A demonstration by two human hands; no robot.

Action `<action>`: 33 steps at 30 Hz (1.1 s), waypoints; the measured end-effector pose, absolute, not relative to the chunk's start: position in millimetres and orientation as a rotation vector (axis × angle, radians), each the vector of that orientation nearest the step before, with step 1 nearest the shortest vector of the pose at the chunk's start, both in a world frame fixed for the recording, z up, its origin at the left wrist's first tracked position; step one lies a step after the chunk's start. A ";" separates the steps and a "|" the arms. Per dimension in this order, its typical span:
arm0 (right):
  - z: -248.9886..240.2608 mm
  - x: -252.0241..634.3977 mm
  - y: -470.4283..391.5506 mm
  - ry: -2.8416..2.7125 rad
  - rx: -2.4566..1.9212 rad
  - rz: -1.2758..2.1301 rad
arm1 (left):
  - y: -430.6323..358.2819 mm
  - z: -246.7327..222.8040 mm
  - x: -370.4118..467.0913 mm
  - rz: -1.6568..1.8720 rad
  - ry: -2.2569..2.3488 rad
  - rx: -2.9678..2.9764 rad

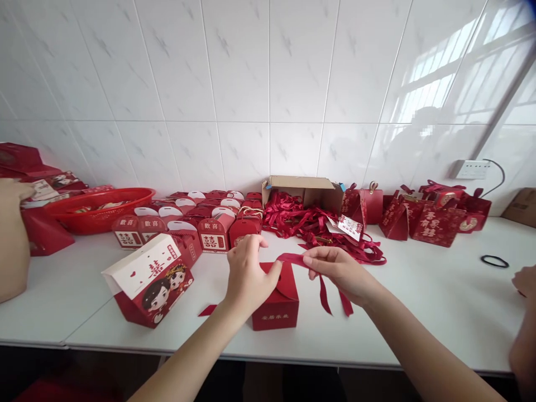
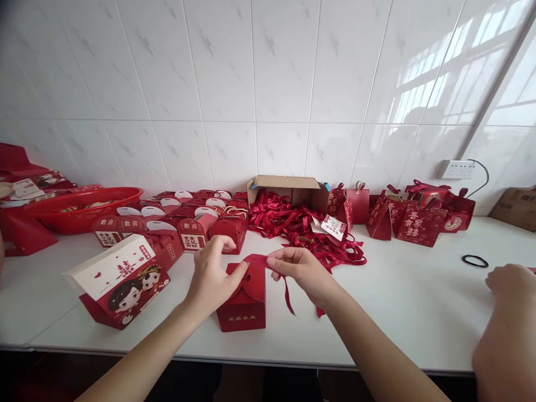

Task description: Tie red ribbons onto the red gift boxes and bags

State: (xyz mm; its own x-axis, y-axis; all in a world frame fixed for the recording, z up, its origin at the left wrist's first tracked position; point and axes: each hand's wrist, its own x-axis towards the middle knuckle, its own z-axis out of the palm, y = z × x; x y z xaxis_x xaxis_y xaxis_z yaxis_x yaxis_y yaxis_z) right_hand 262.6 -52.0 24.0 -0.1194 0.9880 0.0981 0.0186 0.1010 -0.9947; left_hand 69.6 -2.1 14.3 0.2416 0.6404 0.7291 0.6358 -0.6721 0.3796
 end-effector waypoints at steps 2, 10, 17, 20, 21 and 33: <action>17.9 259.6 -49.3 -1.477 -1.240 1.060 | -1.0 14.6 67.7 1.471 1.292 2.455; -9.2 218.0 -27.5 -1.532 -1.112 0.883 | -5.0 22.8 57.8 1.241 1.164 2.225; -20.6 212.3 -28.2 -1.520 -1.038 0.832 | 16.0 2.9 29.7 0.966 1.204 1.811; -21.2 212.6 -28.3 -1.501 -0.969 0.949 | 22.2 -10.5 28.5 0.820 1.180 1.670; -20.6 212.4 -28.4 -1.492 -0.956 0.983 | 22.6 -12.7 28.4 0.767 1.166 1.620; -10.7 190.7 -30.8 -1.423 -1.359 0.639 | 2.1 26.8 8.1 0.673 1.054 1.446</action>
